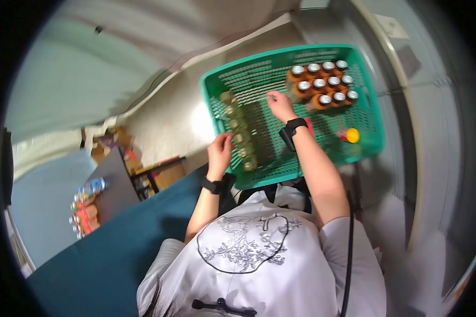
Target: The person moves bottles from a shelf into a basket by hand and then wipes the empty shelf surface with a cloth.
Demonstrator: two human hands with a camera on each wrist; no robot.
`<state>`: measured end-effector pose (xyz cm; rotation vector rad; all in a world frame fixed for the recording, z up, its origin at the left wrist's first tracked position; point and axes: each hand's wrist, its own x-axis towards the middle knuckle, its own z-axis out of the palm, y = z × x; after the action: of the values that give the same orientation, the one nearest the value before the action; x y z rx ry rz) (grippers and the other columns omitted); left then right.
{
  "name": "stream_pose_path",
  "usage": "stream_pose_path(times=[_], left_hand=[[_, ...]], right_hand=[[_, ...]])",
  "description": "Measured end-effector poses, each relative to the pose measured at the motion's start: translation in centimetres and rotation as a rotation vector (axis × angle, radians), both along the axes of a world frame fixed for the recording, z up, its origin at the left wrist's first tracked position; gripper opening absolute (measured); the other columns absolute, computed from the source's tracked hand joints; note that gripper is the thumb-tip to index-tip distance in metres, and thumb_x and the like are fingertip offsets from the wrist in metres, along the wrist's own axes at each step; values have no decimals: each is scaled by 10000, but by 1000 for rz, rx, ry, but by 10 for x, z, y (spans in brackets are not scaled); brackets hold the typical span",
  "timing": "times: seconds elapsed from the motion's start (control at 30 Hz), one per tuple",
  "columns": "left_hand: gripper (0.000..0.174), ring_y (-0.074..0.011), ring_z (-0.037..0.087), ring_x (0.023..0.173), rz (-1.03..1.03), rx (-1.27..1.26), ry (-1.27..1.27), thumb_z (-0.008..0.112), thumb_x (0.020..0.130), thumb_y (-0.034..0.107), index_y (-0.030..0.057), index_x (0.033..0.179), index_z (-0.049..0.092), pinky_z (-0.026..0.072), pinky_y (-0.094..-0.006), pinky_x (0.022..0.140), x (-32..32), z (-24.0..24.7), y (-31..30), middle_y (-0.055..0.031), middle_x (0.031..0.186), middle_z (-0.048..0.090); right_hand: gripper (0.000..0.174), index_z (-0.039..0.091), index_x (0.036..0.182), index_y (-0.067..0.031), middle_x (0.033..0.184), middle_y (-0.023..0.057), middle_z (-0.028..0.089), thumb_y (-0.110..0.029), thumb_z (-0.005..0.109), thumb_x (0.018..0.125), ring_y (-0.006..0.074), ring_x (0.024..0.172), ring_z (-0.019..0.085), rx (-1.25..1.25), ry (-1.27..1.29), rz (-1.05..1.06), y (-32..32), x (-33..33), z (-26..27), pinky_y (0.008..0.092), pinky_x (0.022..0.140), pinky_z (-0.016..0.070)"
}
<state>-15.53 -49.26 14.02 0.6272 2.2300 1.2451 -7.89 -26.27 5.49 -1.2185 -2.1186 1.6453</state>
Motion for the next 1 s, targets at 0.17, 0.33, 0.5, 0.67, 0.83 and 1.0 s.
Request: stream_pose_path(times=[0.17,0.33,0.5,0.67,0.83,1.0], left_hand=[[173,-129,569,543,-155,24,-46,525,851,162,9,867,604,433,-260,515,31,6,45,-86,599,584],[173,-115,567,558,-266,76,4,528,850,145,-10,872,600,438,-254,527,74,16,110,-88,640,604],[176,-70,543,577,-187,39,80,521,858,143,-12,875,603,418,-220,524,127,0,150,-26,624,575],[187,-81,546,563,-90,37,23,526,851,154,-13,881,607,429,-227,531,206,-7,207,-38,623,589],[184,-90,564,581,-172,152,46,538,844,155,-10,894,600,432,-231,535,261,2,285,-38,622,581],[199,-106,560,559,-307,133,97,536,839,170,-12,883,605,436,-255,526,286,17,340,-69,633,599]], right_hand=[[230,581,993,-39,716,55,604,-208,523,849,128,580,564,-66,97,-357,66,88,62,270,496,454],[234,583,984,-41,697,34,576,-225,528,849,84,508,498,-68,179,-562,124,210,81,220,439,415],[246,567,1027,-53,728,42,572,-214,504,853,76,471,458,-196,93,-637,176,312,75,217,450,405],[262,551,1033,-57,715,47,564,-238,507,848,93,471,477,-250,-48,-494,248,380,69,239,450,426],[294,560,1052,-70,741,100,603,-254,524,825,176,539,566,442,-319,-229,310,454,84,282,515,461],[340,537,1096,-57,744,120,615,-252,531,818,214,603,603,381,-315,-476,336,480,130,319,611,476]])
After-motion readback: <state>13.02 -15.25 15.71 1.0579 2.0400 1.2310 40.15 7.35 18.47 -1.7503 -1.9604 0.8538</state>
